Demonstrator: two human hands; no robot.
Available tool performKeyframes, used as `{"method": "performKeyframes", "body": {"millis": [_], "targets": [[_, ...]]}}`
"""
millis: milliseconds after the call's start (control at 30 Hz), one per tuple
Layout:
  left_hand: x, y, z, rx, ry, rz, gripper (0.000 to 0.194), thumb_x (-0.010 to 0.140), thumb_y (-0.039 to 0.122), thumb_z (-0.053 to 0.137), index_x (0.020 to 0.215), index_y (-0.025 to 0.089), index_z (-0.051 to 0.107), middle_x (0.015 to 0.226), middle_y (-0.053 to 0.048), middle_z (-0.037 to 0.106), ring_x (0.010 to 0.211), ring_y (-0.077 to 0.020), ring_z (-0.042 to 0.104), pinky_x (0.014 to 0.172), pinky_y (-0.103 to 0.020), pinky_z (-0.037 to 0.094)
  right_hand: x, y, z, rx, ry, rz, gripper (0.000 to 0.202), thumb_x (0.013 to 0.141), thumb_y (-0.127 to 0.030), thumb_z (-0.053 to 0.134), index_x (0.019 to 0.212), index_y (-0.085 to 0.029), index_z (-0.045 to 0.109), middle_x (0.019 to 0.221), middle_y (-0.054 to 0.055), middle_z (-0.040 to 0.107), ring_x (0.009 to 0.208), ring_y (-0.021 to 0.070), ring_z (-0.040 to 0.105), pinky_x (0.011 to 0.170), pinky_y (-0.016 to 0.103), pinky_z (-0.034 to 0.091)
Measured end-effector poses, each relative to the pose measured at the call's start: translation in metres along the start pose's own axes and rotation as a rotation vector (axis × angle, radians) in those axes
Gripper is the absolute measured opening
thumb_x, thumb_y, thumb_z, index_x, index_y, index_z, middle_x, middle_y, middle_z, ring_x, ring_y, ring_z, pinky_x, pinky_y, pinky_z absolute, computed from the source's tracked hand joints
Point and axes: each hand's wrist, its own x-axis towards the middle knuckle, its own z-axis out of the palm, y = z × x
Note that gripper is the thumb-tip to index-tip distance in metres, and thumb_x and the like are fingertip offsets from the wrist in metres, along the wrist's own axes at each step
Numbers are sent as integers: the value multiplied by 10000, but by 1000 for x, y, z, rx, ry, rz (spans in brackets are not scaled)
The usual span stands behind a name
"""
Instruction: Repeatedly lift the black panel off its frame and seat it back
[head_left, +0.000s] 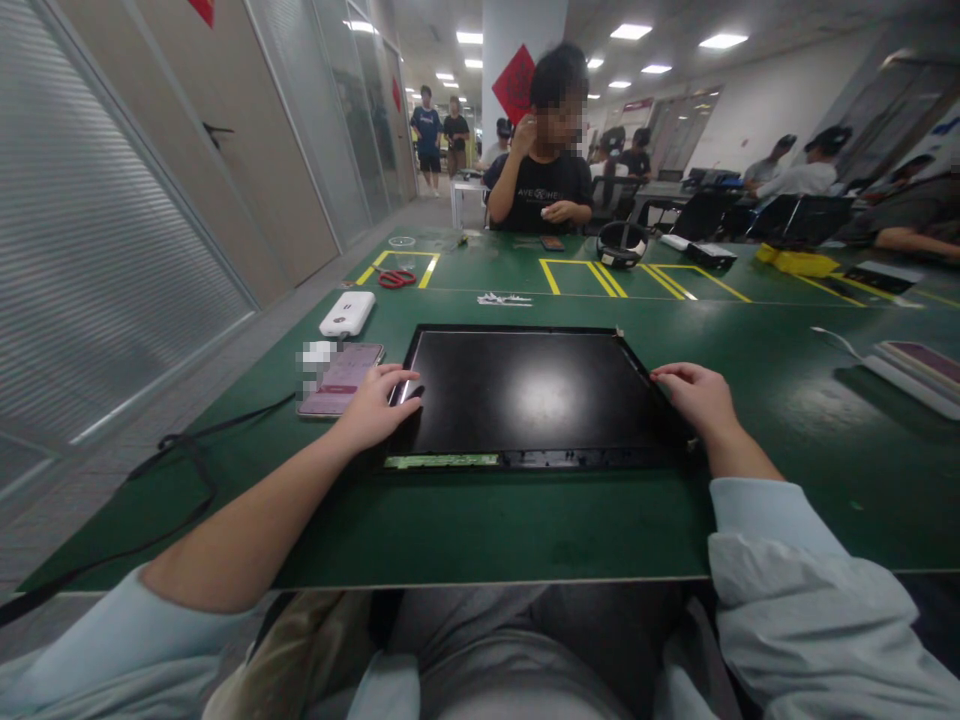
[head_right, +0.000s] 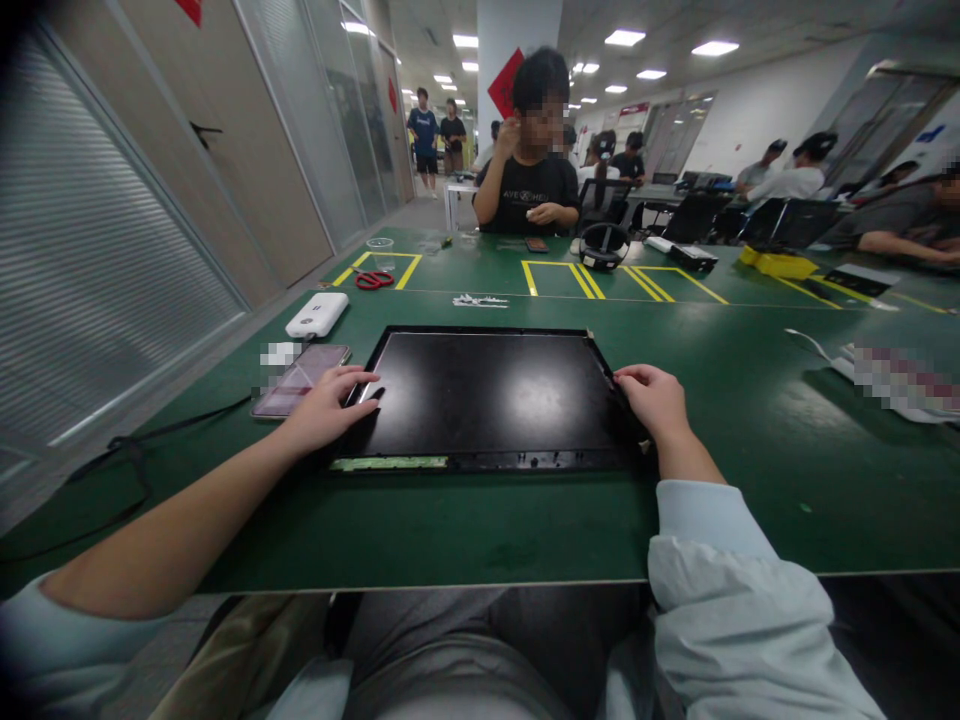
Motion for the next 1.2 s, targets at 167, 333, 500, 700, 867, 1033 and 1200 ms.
{"method": "performKeyframes", "body": {"millis": [167, 333, 500, 700, 867, 1033, 1200], "targets": [[0, 3, -1, 4, -11, -10, 502, 780, 440, 639, 1212, 191, 699, 1390, -148, 503, 1367, -378, 474, 1178, -543, 351, 6, 8, 2, -37, -2, 24, 316, 644, -385, 621, 843, -214, 797, 671, 43, 683, 643, 221, 593, 670, 357, 462], [-1, 4, -2, 9, -22, -10, 510, 792, 439, 630, 1234, 190, 689, 1406, -150, 490, 1382, -375, 460, 1184, -542, 339, 11, 13, 4, -72, -40, 33, 286, 625, -376, 631, 811, -232, 792, 691, 43, 692, 674, 227, 604, 677, 356, 469], [-1, 2, -1, 1, -17, -5, 502, 793, 444, 631, 1222, 192, 696, 1396, -148, 494, 1367, -373, 473, 1182, -538, 347, 9, 11, 7, -54, -77, 15, 228, 629, -338, 642, 776, -237, 784, 774, 44, 739, 739, 225, 633, 715, 345, 476], [0, -1, 0, 21, -15, 13, 500, 804, 431, 612, 1238, 191, 681, 1396, -146, 493, 1367, -360, 472, 1175, -552, 350, 8, 11, 8, -40, -134, 47, 205, 688, -278, 644, 814, -211, 792, 786, 45, 747, 755, 208, 643, 754, 325, 476], [1, -1, 0, 22, -19, 19, 490, 810, 430, 609, 1235, 199, 679, 1398, -140, 496, 1369, -351, 472, 1171, -546, 360, 9, 11, 8, -49, -145, 49, 187, 718, -255, 651, 824, -211, 798, 808, 46, 752, 776, 208, 651, 785, 325, 478], [0, 1, -2, 29, -28, 10, 497, 816, 426, 604, 1242, 182, 676, 1411, -156, 488, 1382, -367, 460, 1169, -557, 357, 9, 11, 8, -74, -143, 40, 176, 717, -251, 660, 812, -215, 803, 820, 49, 757, 783, 213, 655, 786, 329, 480], [-1, 4, -3, 38, -42, 3, 503, 819, 413, 597, 1258, 179, 672, 1422, -157, 480, 1396, -362, 452, 1182, -547, 343, 9, 11, 7, -81, -145, 31, 209, 712, -262, 649, 834, -212, 811, 834, 58, 761, 788, 216, 658, 782, 330, 486]]}}
